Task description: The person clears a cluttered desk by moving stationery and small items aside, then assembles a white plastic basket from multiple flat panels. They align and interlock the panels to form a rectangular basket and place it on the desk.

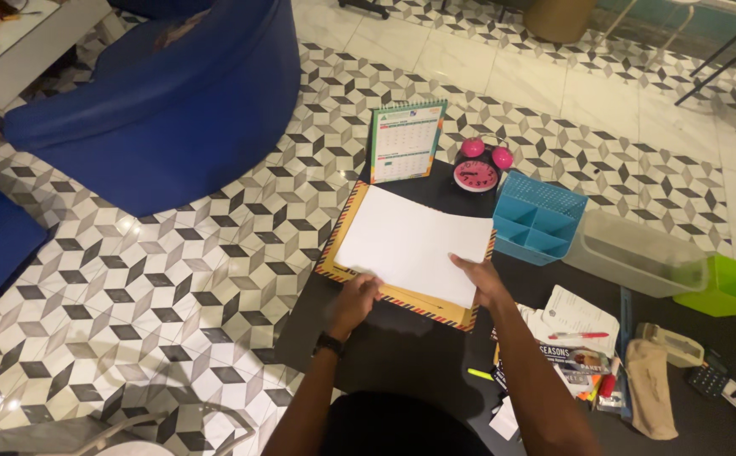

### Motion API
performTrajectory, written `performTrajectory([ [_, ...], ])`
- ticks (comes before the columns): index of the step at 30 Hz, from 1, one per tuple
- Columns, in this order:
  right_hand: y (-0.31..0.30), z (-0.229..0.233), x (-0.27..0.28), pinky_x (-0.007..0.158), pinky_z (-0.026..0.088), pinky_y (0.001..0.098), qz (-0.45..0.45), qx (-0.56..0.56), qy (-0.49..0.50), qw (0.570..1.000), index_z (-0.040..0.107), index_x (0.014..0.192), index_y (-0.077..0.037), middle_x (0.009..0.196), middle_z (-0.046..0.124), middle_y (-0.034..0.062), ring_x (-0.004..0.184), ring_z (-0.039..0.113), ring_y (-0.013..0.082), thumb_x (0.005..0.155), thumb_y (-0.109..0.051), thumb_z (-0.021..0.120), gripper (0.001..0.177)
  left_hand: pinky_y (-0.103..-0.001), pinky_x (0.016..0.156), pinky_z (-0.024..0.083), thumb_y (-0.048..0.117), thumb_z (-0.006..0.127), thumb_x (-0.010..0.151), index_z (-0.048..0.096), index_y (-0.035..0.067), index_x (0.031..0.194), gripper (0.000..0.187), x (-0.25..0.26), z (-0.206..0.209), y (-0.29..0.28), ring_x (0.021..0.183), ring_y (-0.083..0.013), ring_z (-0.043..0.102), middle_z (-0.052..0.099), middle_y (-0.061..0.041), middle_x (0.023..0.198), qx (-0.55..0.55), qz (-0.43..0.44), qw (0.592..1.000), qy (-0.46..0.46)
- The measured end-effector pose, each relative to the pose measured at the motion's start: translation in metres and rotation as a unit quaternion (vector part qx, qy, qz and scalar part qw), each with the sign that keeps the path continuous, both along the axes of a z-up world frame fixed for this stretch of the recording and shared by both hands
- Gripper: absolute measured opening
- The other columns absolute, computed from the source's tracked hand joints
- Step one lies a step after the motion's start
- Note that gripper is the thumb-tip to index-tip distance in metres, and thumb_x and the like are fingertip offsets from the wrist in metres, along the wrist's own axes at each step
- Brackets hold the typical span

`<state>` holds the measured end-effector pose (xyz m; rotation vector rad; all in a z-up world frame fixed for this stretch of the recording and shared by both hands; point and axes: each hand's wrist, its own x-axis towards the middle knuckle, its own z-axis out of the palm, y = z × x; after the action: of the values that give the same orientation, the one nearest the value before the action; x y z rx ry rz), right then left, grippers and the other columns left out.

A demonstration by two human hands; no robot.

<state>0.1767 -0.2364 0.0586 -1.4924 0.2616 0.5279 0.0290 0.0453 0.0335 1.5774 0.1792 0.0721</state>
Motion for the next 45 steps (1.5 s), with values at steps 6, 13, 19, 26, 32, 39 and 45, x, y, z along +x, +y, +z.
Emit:
performTrajectory([
  [6, 0.003, -0.004, -0.006, 0.084, 0.061, 0.0405, -0.027, -0.012, -0.014, 0.999, 0.06, 0.13, 0.008, 0.121, 0.07, 0.0176, 0.104, 0.071, 0.0278, 0.086, -0.017, 0.08, 0.055, -0.039, 0.086, 0.051, 0.02, 0.069, 0.096, 0.069, 0.01, 0.104, 0.013, 0.021, 0.044, -0.018, 0.094, -0.0271, 0.067, 0.071, -0.005, 0.099, 0.231, 0.07, 0.956, -0.165],
  [13, -0.015, 0.005, -0.007, 0.069, 0.062, 0.0433, -0.019, -0.14, -0.015, 0.99, 0.063, 0.125, 0.006, 0.104, 0.073, 0.0182, 0.086, 0.074, 0.0283, 0.091, -0.03, 0.072, 0.051, -0.053, 0.099, 0.041, 0.024, 0.076, 0.084, 0.067, 0.014, 0.115, 0.034, 0.053, 0.054, -0.019, 0.13, -0.0393, 0.045, 0.054, -0.016, 0.134, 0.414, 0.024, 0.889, -0.197],
  [19, -0.03, -0.01, -0.013, 0.063, 0.059, 0.0429, -0.101, -0.185, -0.068, 0.975, 0.063, 0.124, 0.0, 0.092, 0.069, 0.0156, 0.075, 0.068, 0.0262, 0.093, -0.024, 0.07, 0.039, -0.058, 0.101, 0.037, 0.032, 0.077, 0.085, 0.064, 0.013, 0.124, 0.045, 0.066, 0.043, -0.015, 0.13, -0.0437, 0.043, 0.054, -0.019, 0.129, 0.439, -0.007, 0.89, -0.119],
  [26, -0.062, -0.066, -0.056, 0.077, 0.055, 0.0332, -0.165, -0.317, -0.373, 0.856, 0.061, 0.128, 0.0, 0.104, 0.064, 0.0157, 0.088, 0.065, 0.0226, 0.09, -0.014, 0.075, 0.043, -0.058, 0.108, 0.039, 0.03, 0.072, 0.087, 0.06, 0.011, 0.129, 0.047, 0.047, 0.032, 0.027, 0.131, -0.042, 0.048, 0.055, -0.018, 0.135, 0.443, 0.11, 0.87, -0.186],
  [32, -0.06, -0.071, -0.11, 0.071, 0.056, 0.0321, -0.133, -0.303, -0.219, 0.918, 0.06, 0.129, -0.001, 0.089, 0.072, 0.0148, 0.079, 0.07, 0.0206, 0.093, -0.016, 0.074, 0.042, -0.056, 0.101, 0.044, 0.028, 0.072, 0.09, 0.057, 0.0, 0.134, 0.054, 0.045, 0.016, 0.071, 0.121, -0.0474, 0.053, 0.055, -0.03, 0.133, 0.422, 0.122, 0.896, -0.058],
  [39, -0.03, -0.056, -0.138, 0.047, 0.056, 0.0325, -0.129, -0.066, -0.12, 0.982, 0.046, 0.147, -0.004, 0.083, 0.069, 0.0158, 0.06, 0.067, 0.02, 0.095, 0.002, 0.053, 0.053, -0.046, 0.101, 0.048, 0.025, 0.068, 0.093, 0.05, -0.004, 0.139, 0.057, 0.027, 0.014, 0.084, 0.121, -0.0419, 0.059, 0.059, -0.027, 0.132, 0.283, 0.042, 0.957, -0.048],
  [45, -0.03, -0.063, -0.138, 0.054, 0.061, 0.0322, -0.145, -0.046, -0.142, 0.978, 0.043, 0.151, 0.0, 0.082, 0.064, 0.0132, 0.064, 0.069, 0.0204, 0.096, 0.006, 0.052, 0.056, -0.043, 0.103, 0.049, 0.028, 0.066, 0.093, 0.047, -0.004, 0.142, 0.062, 0.024, 0.019, 0.088, 0.126, -0.0374, 0.059, 0.056, -0.027, 0.138, 0.246, -0.009, 0.968, -0.046],
])
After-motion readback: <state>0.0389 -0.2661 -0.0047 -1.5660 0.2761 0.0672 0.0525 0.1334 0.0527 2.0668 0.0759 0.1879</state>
